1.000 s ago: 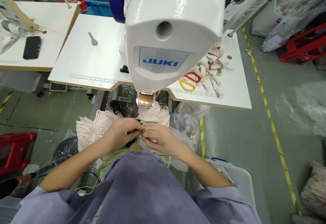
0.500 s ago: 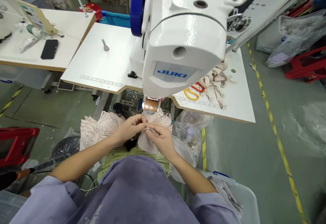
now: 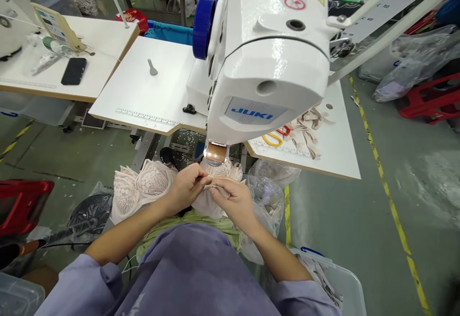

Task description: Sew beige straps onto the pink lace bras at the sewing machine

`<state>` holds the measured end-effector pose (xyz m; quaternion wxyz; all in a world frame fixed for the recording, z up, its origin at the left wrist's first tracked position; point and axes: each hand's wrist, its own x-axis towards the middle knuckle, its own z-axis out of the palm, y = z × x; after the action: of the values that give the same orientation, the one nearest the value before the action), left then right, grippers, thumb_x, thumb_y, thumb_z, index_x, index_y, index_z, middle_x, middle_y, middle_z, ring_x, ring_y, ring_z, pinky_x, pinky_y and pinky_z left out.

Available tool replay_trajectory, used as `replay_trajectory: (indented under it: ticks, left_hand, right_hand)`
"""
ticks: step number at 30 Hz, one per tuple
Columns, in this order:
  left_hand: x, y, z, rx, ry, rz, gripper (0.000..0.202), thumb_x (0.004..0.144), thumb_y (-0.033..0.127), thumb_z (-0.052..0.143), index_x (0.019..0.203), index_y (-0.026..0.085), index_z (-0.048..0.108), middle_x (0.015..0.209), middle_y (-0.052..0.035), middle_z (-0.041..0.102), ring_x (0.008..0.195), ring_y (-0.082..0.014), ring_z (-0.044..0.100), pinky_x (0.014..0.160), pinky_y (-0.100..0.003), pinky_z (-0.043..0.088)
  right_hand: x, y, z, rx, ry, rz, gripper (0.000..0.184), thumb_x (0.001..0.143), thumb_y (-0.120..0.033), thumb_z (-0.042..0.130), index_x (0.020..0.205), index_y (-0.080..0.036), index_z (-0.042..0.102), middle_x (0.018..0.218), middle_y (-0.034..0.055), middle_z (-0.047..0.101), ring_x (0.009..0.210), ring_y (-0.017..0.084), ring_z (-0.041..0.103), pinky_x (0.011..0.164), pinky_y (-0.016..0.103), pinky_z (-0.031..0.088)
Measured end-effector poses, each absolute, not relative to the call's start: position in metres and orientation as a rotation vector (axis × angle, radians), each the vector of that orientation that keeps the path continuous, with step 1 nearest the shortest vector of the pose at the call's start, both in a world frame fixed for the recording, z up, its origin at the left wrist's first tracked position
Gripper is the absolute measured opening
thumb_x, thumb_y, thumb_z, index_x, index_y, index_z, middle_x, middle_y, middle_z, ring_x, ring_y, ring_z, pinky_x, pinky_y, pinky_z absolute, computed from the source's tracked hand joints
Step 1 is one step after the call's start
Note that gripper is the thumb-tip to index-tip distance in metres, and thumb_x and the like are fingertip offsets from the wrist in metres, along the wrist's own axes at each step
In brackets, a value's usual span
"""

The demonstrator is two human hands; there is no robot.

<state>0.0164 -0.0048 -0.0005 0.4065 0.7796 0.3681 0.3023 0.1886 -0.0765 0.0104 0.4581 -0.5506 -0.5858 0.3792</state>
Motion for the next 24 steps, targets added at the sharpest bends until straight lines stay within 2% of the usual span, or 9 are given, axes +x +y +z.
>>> replay_trajectory:
  ticks: [3,7,11,15,24]
  left_hand:
    - [0.016,-0.006,-0.002,2.007,0.903,0.811,0.020,0.099,0.029,0.054,0.083,0.019,0.059,0.081,-0.0017,0.062,0.075,-0.0140,0.057,0.071,-0.027,0.046]
    - [0.018,-0.008,0.002,1.999,0.831,0.817,0.015,0.101,0.026,0.052,0.099,0.020,0.067,0.091,-0.0041,0.070,0.085,-0.0153,0.064,0.077,-0.028,0.049]
    - [0.018,-0.010,0.009,2.054,0.952,0.859,0.017,0.101,0.026,0.053,0.097,0.019,0.068,0.084,-0.0033,0.069,0.076,-0.0137,0.063,0.069,-0.025,0.049]
    - [0.016,-0.012,0.022,2.260,0.806,0.863,0.012,0.098,0.023,0.058,0.100,0.019,0.069,0.084,-0.0030,0.073,0.072,-0.0127,0.067,0.065,-0.023,0.050]
    - [0.022,-0.004,0.035,2.296,0.725,0.857,0.010,0.098,0.022,0.060,0.097,0.019,0.069,0.075,0.0005,0.073,0.063,-0.0102,0.066,0.060,-0.021,0.049]
  right_hand:
    - [0.189,-0.077,0.013,-1.388,-1.402,0.973,0.015,0.088,-0.019,0.064,0.094,-0.025,0.077,0.097,0.0027,0.078,0.089,0.019,0.072,0.083,0.031,0.055]
    - [0.189,-0.075,0.015,-1.403,-1.294,0.992,0.011,0.086,-0.022,0.065,0.088,-0.023,0.076,0.093,0.0033,0.078,0.086,0.020,0.072,0.081,0.031,0.056]
    - [0.202,-0.070,0.017,-1.523,-1.376,0.862,0.013,0.089,-0.027,0.062,0.090,-0.023,0.074,0.089,0.0023,0.077,0.080,0.018,0.071,0.073,0.029,0.054]
    - [0.219,-0.064,0.025,-1.601,-1.587,0.714,0.015,0.093,-0.028,0.059,0.095,-0.024,0.073,0.089,0.0022,0.076,0.082,0.019,0.070,0.074,0.030,0.050]
    - [0.231,-0.055,0.047,-1.470,-1.653,1.116,0.013,0.090,-0.025,0.061,0.089,-0.022,0.074,0.081,-0.0006,0.075,0.074,0.015,0.067,0.068,0.025,0.048]
